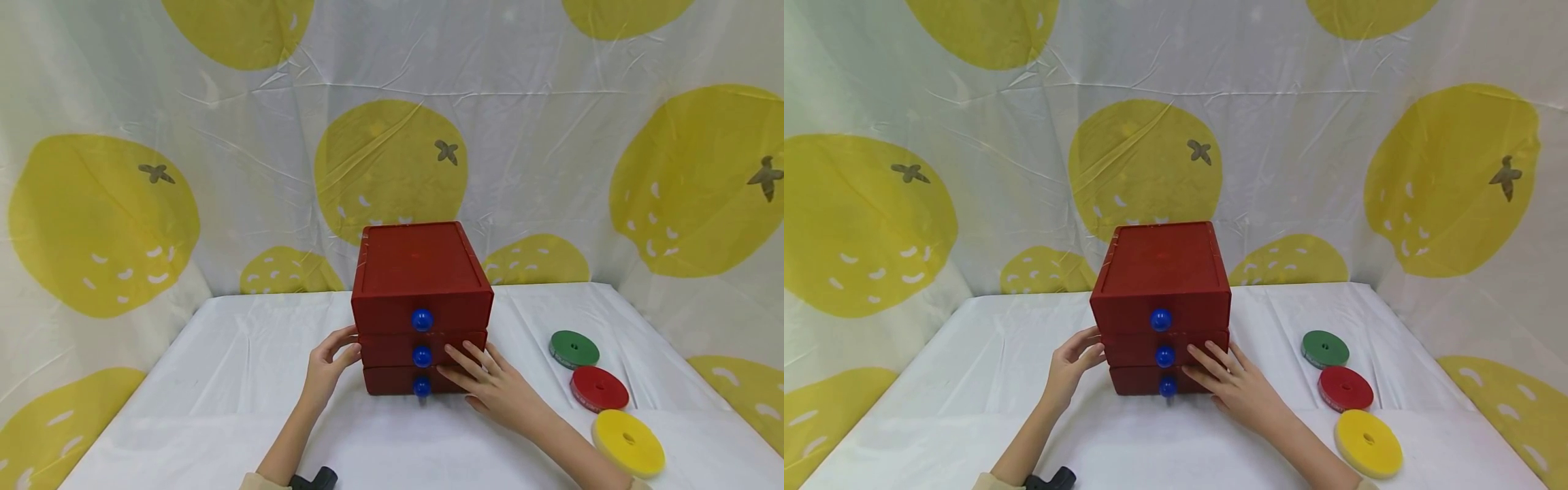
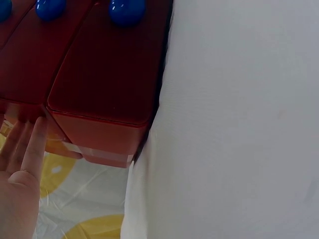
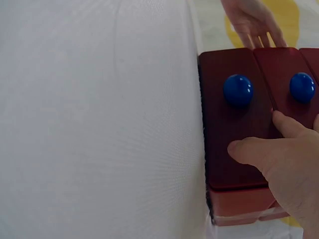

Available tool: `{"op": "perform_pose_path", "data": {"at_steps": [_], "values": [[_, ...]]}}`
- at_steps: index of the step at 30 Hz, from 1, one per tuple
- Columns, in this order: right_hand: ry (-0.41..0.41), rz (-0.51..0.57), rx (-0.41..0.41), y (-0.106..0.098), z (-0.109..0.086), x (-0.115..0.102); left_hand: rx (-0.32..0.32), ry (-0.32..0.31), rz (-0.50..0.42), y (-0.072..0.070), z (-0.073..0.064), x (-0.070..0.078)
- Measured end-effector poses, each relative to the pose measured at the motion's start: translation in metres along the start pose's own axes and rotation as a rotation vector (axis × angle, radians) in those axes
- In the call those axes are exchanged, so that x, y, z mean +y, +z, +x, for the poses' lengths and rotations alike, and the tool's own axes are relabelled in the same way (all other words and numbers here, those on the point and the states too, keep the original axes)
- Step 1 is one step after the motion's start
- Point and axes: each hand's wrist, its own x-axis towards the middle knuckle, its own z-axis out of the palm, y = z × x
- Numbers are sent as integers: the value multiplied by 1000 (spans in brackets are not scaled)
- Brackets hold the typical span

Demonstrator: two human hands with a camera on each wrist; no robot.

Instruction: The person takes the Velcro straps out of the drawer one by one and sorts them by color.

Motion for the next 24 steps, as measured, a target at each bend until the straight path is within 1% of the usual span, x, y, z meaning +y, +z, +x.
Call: {"op": "perform_pose_path", "data": {"at_steps": [5,7,12,15,18,20,24], "values": [[1,41,7,1,-1,0,9,21,26,2,-1,-1],[3,55,8,0,-2,0,11,20,28,3,0,0],[12,72,-6,-3,-4,0,-5,37,34,5,-1,0],[11,91,-1,-5,-5,1,-24,73,45,6,-1,-2],[-1,113,17,-7,-4,2,-27,107,87,5,-1,-3],[-8,117,35,-8,-3,2,-17,119,137,5,-2,-3],[-1,141,84,-10,-2,2,-1,125,225,2,-3,-3]]}}
